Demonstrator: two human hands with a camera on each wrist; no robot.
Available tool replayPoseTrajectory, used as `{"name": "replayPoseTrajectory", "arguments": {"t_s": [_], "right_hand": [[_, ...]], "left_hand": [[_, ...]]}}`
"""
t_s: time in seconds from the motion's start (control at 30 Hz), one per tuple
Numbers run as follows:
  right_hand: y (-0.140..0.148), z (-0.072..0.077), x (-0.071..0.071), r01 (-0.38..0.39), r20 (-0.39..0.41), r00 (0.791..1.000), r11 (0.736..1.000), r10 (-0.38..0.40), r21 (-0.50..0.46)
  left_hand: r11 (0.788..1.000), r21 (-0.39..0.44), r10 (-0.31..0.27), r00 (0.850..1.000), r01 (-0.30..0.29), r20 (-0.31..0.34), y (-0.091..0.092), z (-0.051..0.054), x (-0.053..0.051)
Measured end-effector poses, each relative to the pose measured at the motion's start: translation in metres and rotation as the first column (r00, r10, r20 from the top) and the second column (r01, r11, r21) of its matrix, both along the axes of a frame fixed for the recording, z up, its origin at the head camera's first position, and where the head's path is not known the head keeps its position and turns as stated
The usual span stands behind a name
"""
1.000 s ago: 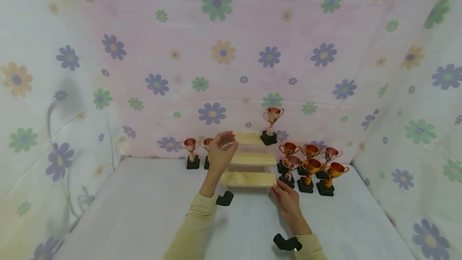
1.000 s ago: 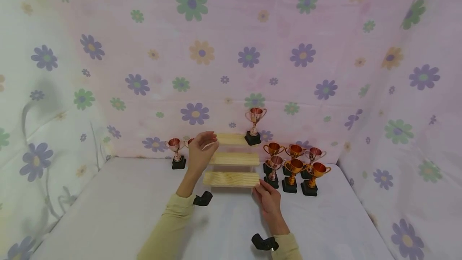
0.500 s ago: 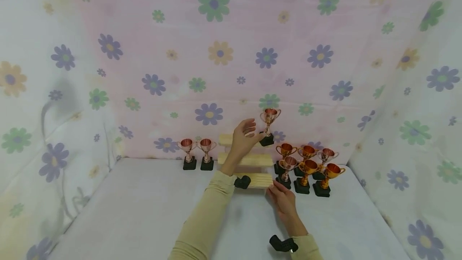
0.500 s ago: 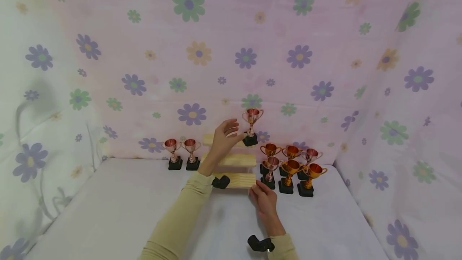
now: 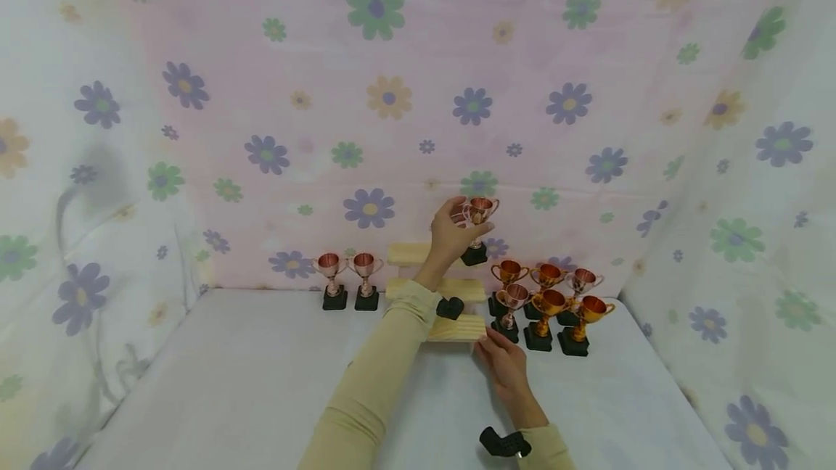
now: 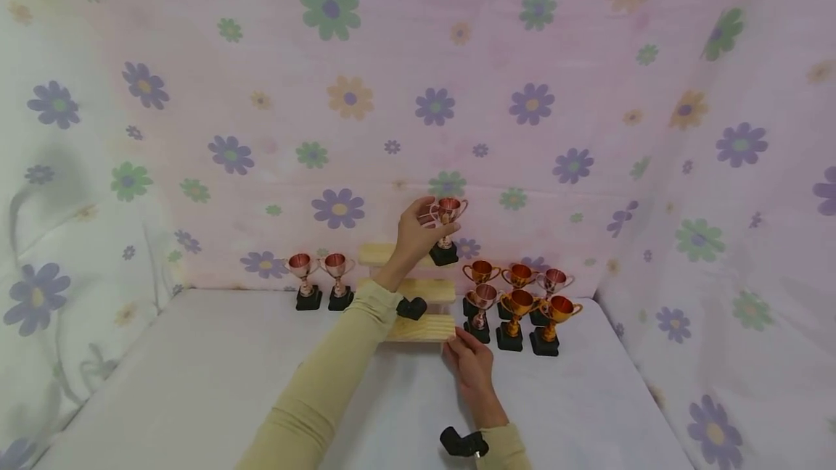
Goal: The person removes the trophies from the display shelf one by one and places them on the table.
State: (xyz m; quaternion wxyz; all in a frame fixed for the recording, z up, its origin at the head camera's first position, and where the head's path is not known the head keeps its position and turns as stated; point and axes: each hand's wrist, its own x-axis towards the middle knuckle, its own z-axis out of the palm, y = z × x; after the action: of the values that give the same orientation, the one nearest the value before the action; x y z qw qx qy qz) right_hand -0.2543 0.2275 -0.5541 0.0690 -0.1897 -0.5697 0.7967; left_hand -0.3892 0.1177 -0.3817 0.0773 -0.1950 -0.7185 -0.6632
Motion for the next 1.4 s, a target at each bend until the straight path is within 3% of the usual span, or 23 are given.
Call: {"name": "replayPoseTrajectory", "arguments": {"t_s": [0.27,0.53,0.8,0.97,1.17,1.4], "right_hand": [[0.0,-0.001,-0.001,-0.001,0.005,1.0,1.0,0.001,-0.002],[0.0,-0.001,-0.001,-0.005,0.003,1.0,1.0,0.005,-0.008],[-0.001,0.001,-0.002,0.012,-0.005,1.0,1.0,-0.012,-0.014],[-0.003,0.001,-0.001,0.011,-0.016,1.0,1.0,-0.011,-0.005],[-0.003,0.002,-0.001,0.015,-0.018,1.0,1.0,-0.015,-0.012],[-0.002,0.003,-0.002,0.021,0.009,1.0,1.0,-0.021,0.006]], "left_hand": [[0.999,0.05,-0.005,0.999,0.007,-0.041,0.013,-0.003,-0.012],[0.994,0.104,0.056,0.992,-0.045,-0.109,0.01,-0.009,-0.007],[0.986,0.165,0.032,0.986,-0.004,-0.164,-0.003,-0.019,0.01],[0.985,0.169,0.007,0.986,0.021,-0.165,-0.02,-0.026,0.031],[0.985,0.169,0.004,0.982,0.029,-0.191,-0.053,-0.043,0.06],[0.99,0.137,-0.015,0.984,0.039,-0.176,-0.103,-0.054,0.079]]}}
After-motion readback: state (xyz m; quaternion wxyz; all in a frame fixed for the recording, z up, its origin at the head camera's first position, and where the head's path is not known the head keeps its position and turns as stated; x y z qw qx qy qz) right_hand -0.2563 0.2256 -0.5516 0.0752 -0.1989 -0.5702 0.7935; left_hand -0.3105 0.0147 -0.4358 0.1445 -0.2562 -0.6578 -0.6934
